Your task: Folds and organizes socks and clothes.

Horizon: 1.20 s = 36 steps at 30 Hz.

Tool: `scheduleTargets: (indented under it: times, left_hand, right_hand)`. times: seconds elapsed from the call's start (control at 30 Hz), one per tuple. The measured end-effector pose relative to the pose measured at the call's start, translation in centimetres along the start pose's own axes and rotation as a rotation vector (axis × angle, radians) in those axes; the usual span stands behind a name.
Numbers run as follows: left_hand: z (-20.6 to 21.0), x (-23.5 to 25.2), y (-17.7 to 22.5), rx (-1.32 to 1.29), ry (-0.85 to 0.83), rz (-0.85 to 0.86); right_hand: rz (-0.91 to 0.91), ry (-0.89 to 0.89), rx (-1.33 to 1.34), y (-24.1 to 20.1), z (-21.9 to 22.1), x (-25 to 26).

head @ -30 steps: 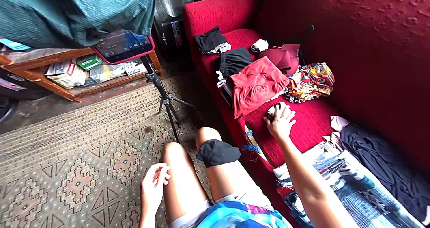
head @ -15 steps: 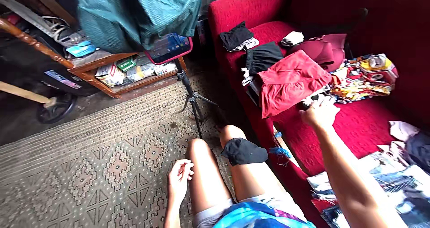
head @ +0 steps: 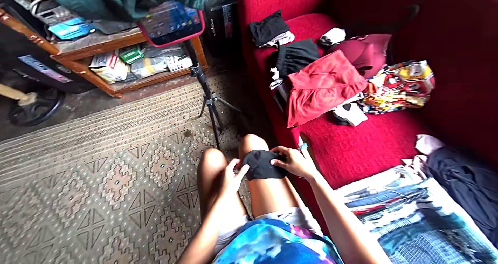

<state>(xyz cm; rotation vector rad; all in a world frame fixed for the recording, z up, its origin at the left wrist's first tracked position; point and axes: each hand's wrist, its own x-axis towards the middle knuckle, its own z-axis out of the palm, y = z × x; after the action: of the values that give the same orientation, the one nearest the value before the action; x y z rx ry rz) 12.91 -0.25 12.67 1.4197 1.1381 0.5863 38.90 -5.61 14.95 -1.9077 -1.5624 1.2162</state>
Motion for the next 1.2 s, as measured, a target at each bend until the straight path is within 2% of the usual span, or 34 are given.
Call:
scheduleTargets:
  times: [0.1, 0.2, 0.3, 0.4, 0.47, 0.63, 0.7, 0.77, 0.83, 0.87, 0.97, 1.0, 1.03, 1.07, 1.13, 1.2]
  left_hand:
    - [-0.7, -0.8, 1.9, -0.205, 0.02, 0.028]
    - [-1.6, -1.5, 5.3, -0.428, 0.097, 0.078]
    - [-3.1, -0.5, 5.9, -0.421, 0.072, 0.164]
    - [-3.1, -0.2, 5.1, -0.229, -0.028, 0.14]
    - [-2.9, -1.0, 3.9, -0.248, -0.157, 0.039]
    - [-3.5, -3.9, 0.9, -0.28, -0.155, -0.022]
    - [-3.5, -4.1, 0.4, -0.285, -0.15, -0.019]
    - [-3.2, -3.9, 0.8, -0.281, -0.158, -0.007]
    - [-3.2, -3.7, 1.3, -0.275, -0.176, 0.014]
    - [-3.5, -3.7, 1.3, -0.269, -0.189, 0.041]
    - [-5.3, -4.2, 1.4, -0.249, -0.153, 0.147]
    - [-6.1, -4.7, 1.3, -0.233, -0.117, 0.164]
    - [-7.0, -5.3, 1.0, -0.227, -0.076, 0.163]
    - [-7.9, -5.9, 0.7, -0.222, -0.032, 0.144]
    - [-9.7, -7.4, 0.0, -0.213, 0.052, 0.088]
    - [-11.1, -8.6, -0.8, -0.219, 0.106, 0.032]
  right_hand:
    - [-0.065, -0.021, 0.007, -0.6, -1.2, -1.5]
    - [-0.171, -0.131, 0.149, -0.8, -1.9, -1.8]
    - [-0.247, -0.123, 0.361, -0.3, -1.9, -1.6]
    - [-0.258, 0.137, 0.485, -0.2, -3.2, -3.2]
    - [-0.204, 0.348, 0.443, -0.8, -6.2, -6.1]
    - [0.006, 0.923, -0.035, -0.8, -14.7, -15.0]
    - [0.151, 1.006, -0.238, -0.3, -16.5, -15.8]
    - [0.292, 1.014, -0.395, 0.8, -16.5, -14.6]
    - [0.41, 0.891, -0.424, 2.8, -14.0, -12.1]
    - [0.452, 0.757, -0.395, 3.9, -12.0, -10.6]
    - [0.475, 0.16, -0.302, 5.2, -6.0, -6.5]
    - [0.436, 0.076, -0.268, 4.8, -4.8, -5.9]
    - [0.408, 0.095, -0.237, 4.4, -4.1, -5.8]
    - [0.425, 0.193, -0.223, 4.1, -3.9, -5.9]
    - [0.537, 0.481, -0.273, 4.5, -4.8, -6.9]
    - [0.57, 0.761, -0.334, 7.0, -7.0, -8.3]
